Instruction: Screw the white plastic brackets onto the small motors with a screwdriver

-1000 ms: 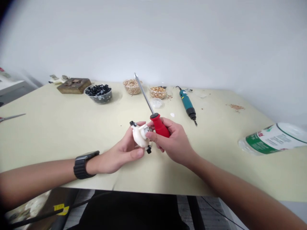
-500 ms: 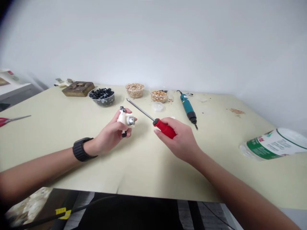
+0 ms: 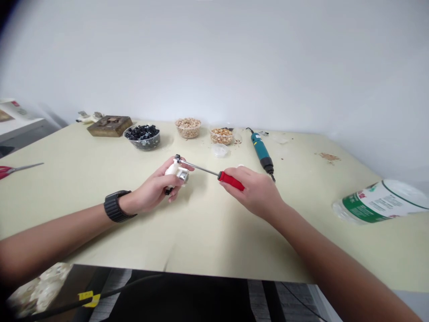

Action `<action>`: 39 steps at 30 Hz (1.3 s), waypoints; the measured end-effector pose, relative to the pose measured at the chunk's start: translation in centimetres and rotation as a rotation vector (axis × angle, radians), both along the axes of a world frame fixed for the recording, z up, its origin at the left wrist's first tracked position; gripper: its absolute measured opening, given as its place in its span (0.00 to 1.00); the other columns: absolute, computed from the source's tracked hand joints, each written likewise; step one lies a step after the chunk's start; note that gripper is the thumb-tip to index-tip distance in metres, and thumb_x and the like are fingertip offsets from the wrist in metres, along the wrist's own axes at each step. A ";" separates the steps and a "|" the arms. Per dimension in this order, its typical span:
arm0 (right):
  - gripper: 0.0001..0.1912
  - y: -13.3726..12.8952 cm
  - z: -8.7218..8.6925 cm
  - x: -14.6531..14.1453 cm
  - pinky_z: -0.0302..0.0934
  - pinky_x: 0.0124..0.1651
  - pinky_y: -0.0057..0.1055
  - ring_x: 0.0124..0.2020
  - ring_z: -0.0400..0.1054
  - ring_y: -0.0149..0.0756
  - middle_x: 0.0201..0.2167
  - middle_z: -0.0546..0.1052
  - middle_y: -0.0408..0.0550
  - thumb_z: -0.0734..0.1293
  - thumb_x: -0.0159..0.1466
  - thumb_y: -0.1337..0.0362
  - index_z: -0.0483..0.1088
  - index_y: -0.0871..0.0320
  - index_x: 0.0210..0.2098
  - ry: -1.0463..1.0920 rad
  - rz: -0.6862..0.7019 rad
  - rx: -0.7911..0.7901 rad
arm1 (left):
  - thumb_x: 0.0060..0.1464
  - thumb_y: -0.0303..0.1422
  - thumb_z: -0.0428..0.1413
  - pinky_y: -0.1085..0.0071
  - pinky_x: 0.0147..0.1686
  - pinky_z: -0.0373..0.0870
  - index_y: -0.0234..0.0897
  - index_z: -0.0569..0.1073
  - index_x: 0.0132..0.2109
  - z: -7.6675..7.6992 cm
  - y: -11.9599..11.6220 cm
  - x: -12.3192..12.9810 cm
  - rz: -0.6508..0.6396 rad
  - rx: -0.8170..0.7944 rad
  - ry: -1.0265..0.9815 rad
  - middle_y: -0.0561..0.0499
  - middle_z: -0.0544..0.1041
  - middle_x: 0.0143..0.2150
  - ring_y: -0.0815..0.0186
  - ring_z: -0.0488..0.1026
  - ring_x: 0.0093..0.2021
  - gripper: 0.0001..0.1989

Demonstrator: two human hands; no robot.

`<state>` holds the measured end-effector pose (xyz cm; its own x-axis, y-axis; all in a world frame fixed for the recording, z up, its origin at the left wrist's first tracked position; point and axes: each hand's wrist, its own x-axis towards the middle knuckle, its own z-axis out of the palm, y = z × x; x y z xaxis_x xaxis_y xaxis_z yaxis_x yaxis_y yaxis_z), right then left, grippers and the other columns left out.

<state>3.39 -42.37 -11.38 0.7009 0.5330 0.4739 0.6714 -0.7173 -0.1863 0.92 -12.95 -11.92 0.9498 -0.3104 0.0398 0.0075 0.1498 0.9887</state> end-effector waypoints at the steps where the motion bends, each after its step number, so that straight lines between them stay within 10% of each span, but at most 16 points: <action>1: 0.13 0.0 0.0 0.0 0.67 0.40 0.34 0.45 0.78 0.41 0.48 0.82 0.49 0.65 0.74 0.53 0.76 0.53 0.50 -0.004 0.002 -0.001 | 0.55 0.29 0.61 0.76 0.18 0.66 0.40 0.70 0.52 0.0 0.0 0.0 -0.003 -0.003 -0.007 0.53 0.71 0.40 0.75 0.63 0.23 0.18; 24: 0.14 -1.0 0.9 -0.3 0.59 0.32 0.32 0.37 0.75 0.36 0.40 0.82 0.46 0.62 0.76 0.53 0.76 0.53 0.49 -0.088 -0.005 -0.108 | 0.58 0.31 0.61 0.78 0.19 0.69 0.44 0.63 0.55 0.4 1.0 0.4 -0.116 0.160 -0.113 0.48 0.71 0.54 0.75 0.68 0.27 0.21; 39: 0.21 -0.9 2.6 -0.2 0.56 0.33 0.30 0.30 0.64 0.31 0.29 0.74 0.44 0.64 0.74 0.46 0.73 0.56 0.35 0.604 0.079 0.025 | 0.53 0.28 0.58 0.73 0.33 0.63 0.38 0.65 0.53 0.6 1.1 0.0 -0.111 0.324 -0.282 0.50 0.71 0.43 0.69 0.66 0.36 0.20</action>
